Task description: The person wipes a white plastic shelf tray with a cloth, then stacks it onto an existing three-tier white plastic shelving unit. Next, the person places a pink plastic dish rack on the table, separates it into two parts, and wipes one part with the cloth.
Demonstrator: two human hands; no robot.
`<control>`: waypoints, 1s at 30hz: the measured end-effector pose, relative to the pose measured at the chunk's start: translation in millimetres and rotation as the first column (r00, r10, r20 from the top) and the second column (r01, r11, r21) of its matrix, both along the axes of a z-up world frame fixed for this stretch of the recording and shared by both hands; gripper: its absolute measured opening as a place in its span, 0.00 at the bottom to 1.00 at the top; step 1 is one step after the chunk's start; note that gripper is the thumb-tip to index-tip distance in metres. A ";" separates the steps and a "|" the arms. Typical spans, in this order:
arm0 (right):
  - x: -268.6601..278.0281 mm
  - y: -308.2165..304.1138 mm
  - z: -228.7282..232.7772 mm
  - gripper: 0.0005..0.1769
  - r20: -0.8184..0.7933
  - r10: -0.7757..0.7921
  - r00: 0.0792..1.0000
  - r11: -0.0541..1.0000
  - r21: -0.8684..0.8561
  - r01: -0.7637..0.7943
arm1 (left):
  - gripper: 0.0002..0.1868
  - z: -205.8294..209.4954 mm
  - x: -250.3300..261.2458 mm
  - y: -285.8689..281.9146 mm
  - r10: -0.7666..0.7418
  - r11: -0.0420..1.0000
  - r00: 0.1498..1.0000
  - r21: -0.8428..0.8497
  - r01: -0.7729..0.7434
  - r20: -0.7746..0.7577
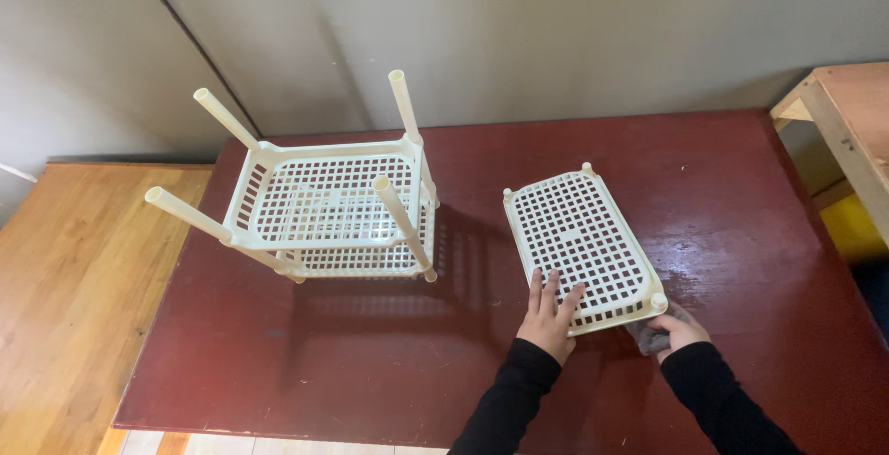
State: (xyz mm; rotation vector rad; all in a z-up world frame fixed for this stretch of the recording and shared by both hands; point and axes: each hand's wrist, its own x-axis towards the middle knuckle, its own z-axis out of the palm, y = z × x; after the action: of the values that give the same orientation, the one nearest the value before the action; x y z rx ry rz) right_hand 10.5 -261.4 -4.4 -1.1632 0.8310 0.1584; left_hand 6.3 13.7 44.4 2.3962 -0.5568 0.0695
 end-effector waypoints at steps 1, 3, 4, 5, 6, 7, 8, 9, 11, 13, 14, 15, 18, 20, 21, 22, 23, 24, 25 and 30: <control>-0.8 -7.9 -0.7 0.29 0.019 0.014 1.000 0.995 -0.100 -0.012 | 0.50 -1.8 1.6 -1.1 -0.015 1.000 1.000 0.010 0.015 0.002; 0.3 -23.5 -2.1 0.29 0.048 -0.014 0.999 0.955 -0.296 0.028 | 0.50 -7.8 3.6 -3.8 -0.045 0.999 0.999 0.029 0.045 0.006; 2.7 -30.1 -2.4 0.29 0.066 -0.056 0.996 0.918 -0.389 0.077 | 0.49 -12.0 3.9 -4.1 -0.048 0.997 0.998 0.065 0.046 0.030; 4.5 -34.6 -2.5 0.29 0.089 -0.094 0.992 0.870 -0.477 0.125 | 0.48 -16.4 4.2 -3.1 -0.052 0.994 0.997 0.102 0.046 0.055; 5.0 -37.9 -1.3 0.30 0.103 -0.081 0.991 0.855 -0.503 0.122 | 0.47 -20.7 4.2 -2.4 -0.056 0.989 0.995 0.138 0.045 0.080; 5.9 -39.1 1.1 0.32 0.117 -0.066 0.991 0.840 -0.530 0.119 | 0.46 -24.9 3.6 -0.2 -0.071 0.989 0.993 0.135 0.058 0.092; 5.7 -36.9 4.1 0.34 0.130 -0.051 0.990 0.823 -0.556 0.116 | 0.46 -28.5 3.2 4.1 -0.086 0.989 0.991 0.132 0.072 0.103; 5.3 -32.6 8.5 0.33 0.180 -0.001 0.984 0.803 -0.587 0.108 | 0.45 -30.9 3.0 7.6 -0.100 0.988 0.988 0.130 0.085 0.114; 4.5 -17.9 20.2 0.32 0.270 0.106 0.957 0.756 -0.647 0.099 | 0.45 -32.7 3.6 11.5 -0.105 0.971 0.988 0.228 0.077 0.116; 1.4 1.6 32.6 0.32 0.191 0.257 0.947 0.696 -0.717 -0.044 | 0.45 -32.1 4.5 15.0 -0.109 0.953 0.992 0.292 0.085 0.067; 0.6 10.7 38.4 0.33 0.146 0.329 0.933 0.656 -0.746 -0.115 | 0.46 -31.3 5.0 15.6 -0.109 0.946 0.994 0.307 0.099 0.016; 1.5 19.7 42.7 0.33 0.145 0.414 0.899 0.598 -0.787 -0.149 | 0.47 -30.6 5.1 16.2 -0.108 0.940 0.994 0.321 0.113 -0.035; 6.6 42.0 48.1 0.33 0.076 0.644 0.761 0.317 -0.932 -0.176 | 0.48 -29.6 4.4 18.3 -0.105 0.931 0.994 0.349 0.105 -0.021; 8.6 50.0 48.4 0.33 -0.061 0.749 0.660 -0.004 -0.996 -0.087 | 0.48 -29.8 4.3 19.3 -0.098 0.936 0.995 0.341 0.091 0.004; 8.9 52.1 48.2 0.33 -0.083 0.754 0.651 -0.027 -0.995 -0.095 | 0.48 -29.9 4.4 19.7 -0.094 0.938 0.995 0.337 0.083 0.017; 8.8 53.3 48.1 0.32 -0.105 0.759 0.642 -0.050 -0.993 -0.103 | 0.48 -30.0 4.5 20.2 -0.097 0.940 0.995 0.330 0.086 0.015; 7.8 54.0 48.1 0.32 -0.127 0.764 0.633 -0.073 -0.991 -0.111 | 0.48 -30.2 4.2 20.4 -0.099 0.942 0.995 0.324 0.089 0.013; 7.1 54.5 48.8 0.32 -0.157 0.762 0.628 -0.107 -0.987 -0.116 | 0.47 -30.4 3.6 20.9 -0.101 0.944 0.995 0.317 0.092 0.010; 5.5 54.9 50.4 0.32 -0.187 0.759 0.624 -0.142 -0.982 -0.122 | 0.47 -30.6 2.1 21.6 -0.095 0.943 0.995 0.322 0.088 0.005; 0.1 66.3 65.8 0.34 -0.495 0.660 0.565 -0.481 -0.856 -0.188 | 0.42 -33.6 -3.2 29.6 -0.114 0.918 0.968 0.396 0.016 0.225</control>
State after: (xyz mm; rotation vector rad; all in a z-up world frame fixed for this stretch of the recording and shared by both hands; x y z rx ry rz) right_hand 10.6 -195.0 61.4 -3.1238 -0.3632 -0.0063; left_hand 3.0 43.4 10.8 2.7773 -0.8319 0.2481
